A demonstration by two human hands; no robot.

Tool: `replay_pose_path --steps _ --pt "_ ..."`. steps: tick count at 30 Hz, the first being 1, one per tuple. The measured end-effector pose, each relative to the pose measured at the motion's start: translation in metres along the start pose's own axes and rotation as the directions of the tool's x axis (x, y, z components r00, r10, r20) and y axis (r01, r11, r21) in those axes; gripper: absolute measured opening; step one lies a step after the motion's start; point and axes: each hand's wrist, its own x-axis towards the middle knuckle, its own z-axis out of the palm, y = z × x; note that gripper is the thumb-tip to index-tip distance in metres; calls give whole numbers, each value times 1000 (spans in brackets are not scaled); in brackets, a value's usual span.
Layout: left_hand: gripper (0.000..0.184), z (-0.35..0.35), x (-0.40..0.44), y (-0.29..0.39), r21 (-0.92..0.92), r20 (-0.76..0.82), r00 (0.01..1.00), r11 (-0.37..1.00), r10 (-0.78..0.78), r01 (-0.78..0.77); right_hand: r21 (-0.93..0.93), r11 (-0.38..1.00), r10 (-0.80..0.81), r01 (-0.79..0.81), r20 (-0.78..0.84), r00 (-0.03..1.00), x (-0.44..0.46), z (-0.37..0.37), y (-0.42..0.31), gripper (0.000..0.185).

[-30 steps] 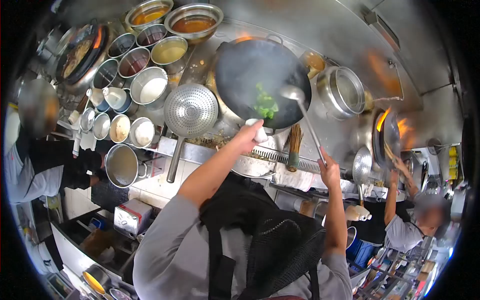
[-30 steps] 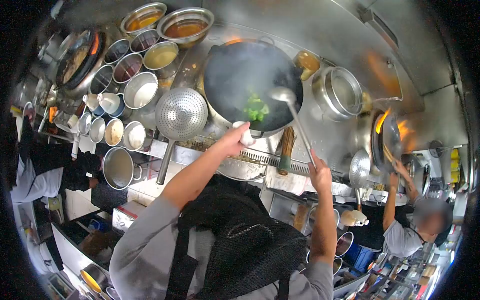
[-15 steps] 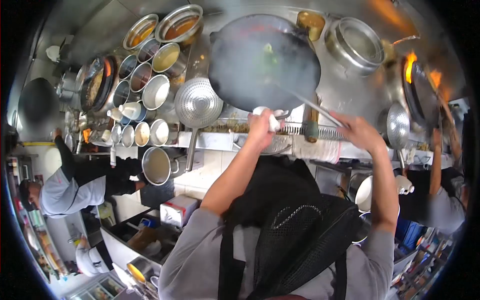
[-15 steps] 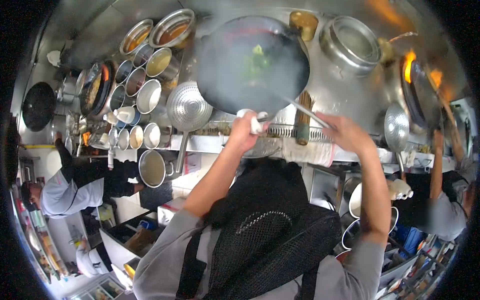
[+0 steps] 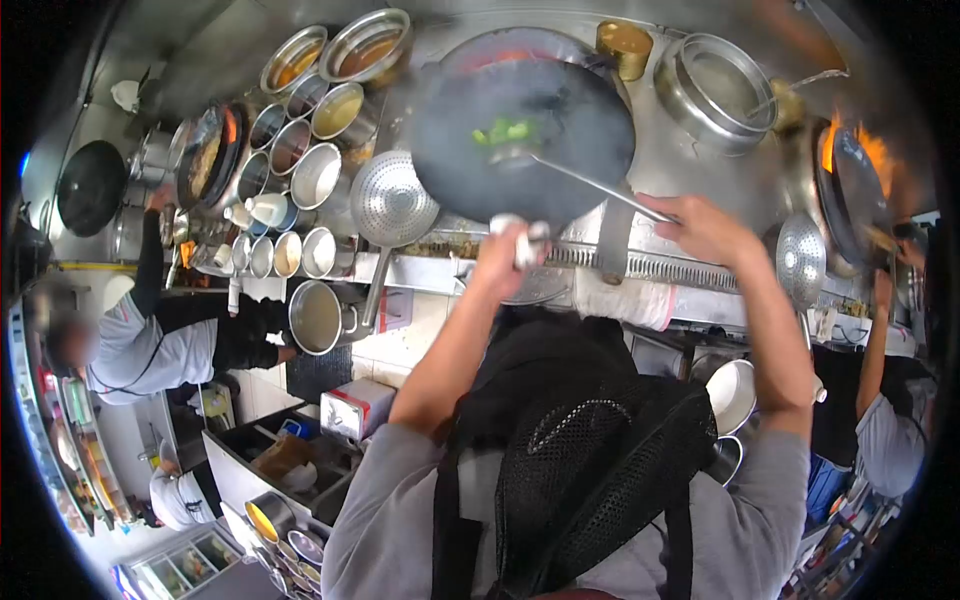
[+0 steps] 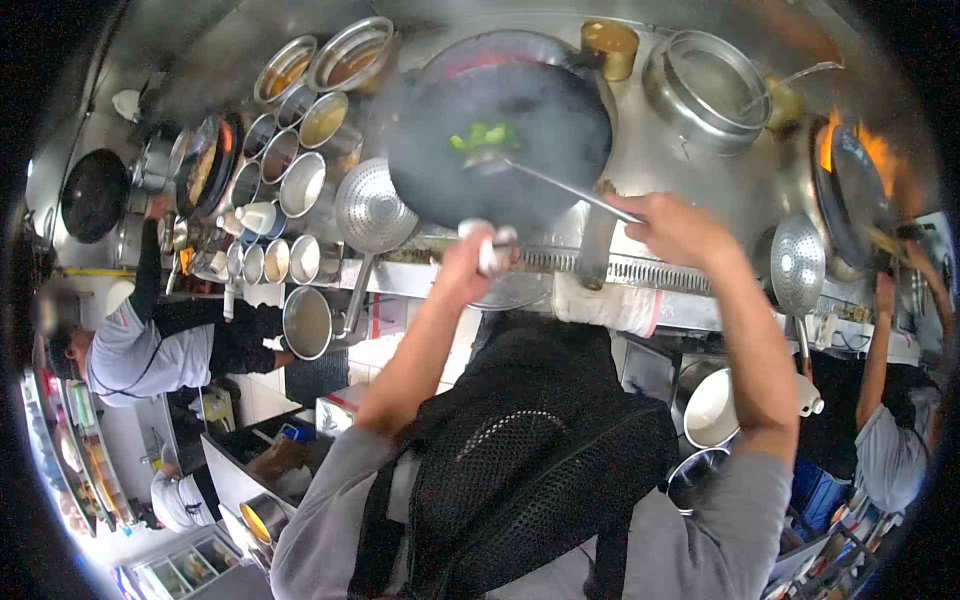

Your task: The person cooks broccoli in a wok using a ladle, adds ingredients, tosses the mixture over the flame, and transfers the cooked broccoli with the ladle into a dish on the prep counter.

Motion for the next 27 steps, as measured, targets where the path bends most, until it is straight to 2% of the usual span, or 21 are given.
replay_pose_path --steps 1,2,3,5,6,7,8,9,11,12,14,15,16,17,18,20,21,23,25,26,27 --pt "24 -11 0 -19 33 4 999 998 49 -49 -13 999 -44 43 -89 995 12 13 8 50" --pt "26 -32 -5 -40 75 -5 999 997 32 -32 -29 996 -90 86 -175 980 19 14 12 49" --pt "28 -48 -15 -55 118 -16 1000 993 18 -16 -31 996 -89 85 -192 977 10 8 12 49" --pt "32 -39 -57 -43 196 -3 994 975 -109 108 -35 999 -40 40 1 999 -23 -7 8 51" --pt "33 -25 -66 -32 176 10 995 980 -98 95 -34 999 -39 39 12 999 -30 -18 10 51" --pt "32 -4 -67 -14 137 -101 987 981 -126 140 8 991 -131 131 27 991 -37 -26 13 51" --pt "30 11 -64 3 74 -85 991 991 -106 112 54 974 -224 222 41 974 -44 -32 11 52" --pt "27 21 -53 19 20 -64 995 997 -73 75 56 973 -228 224 64 972 -43 -42 -5 52" --pt "23 35 -31 40 -30 -31 997 998 -64 63 -56 995 95 -87 169 981 -23 -63 -40 52" --pt "21 40 -22 30 -52 -98 994 998 -44 39 -17 1000 14 -12 93 996 -2 -48 -17 52" --pt "23 3 -7 -20 -11 -26 999 999 30 -30 -124 987 -116 100 -132 984 40 -6 35 53" --pt "24 -16 -7 -44 24 39 995 995 92 -93 -128 987 -117 99 -143 983 44 6 37 53" --pt "27 -24 -18 -57 7 -8 997 997 76 -76 -110 992 -90 66 -226 970 41 22 31 53" --pt "29 -45 -22 -66 108 -11 999 994 35 -34 -94 995 -66 39 -303 951 35 31 26 53" --pt "29 -42 -34 -65 128 -41 998 991 46 -41 -105 993 -76 46 -304 950 26 36 23 53" --pt "32 -29 -38 -51 136 -75 997 990 33 -23 44 995 -67 90 -386 920 3 52 18 54" --pt "30 -11 -31 -39 95 -102 988 990 115 -105 36 995 -71 91 -367 927 -5 58 15 54" --pt "25 3 2 -3 35 -103 991 996 80 -77 87 977 -130 194 -480 868 -17 68 8 54" --pt "19 2 53 23 -122 -50 997 990 58 -63 100 981 -101 169 -480 872 -24 70 -4 55" --pt "20 -5 81 25 -109 -91 995 994 -30 20 107 987 -52 117 -476 878 -27 69 -11 55" --pt "20 -9 91 22 -122 -75 997 992 -24 15 112 992 -2 63 -472 881 -29 68 -16 54"
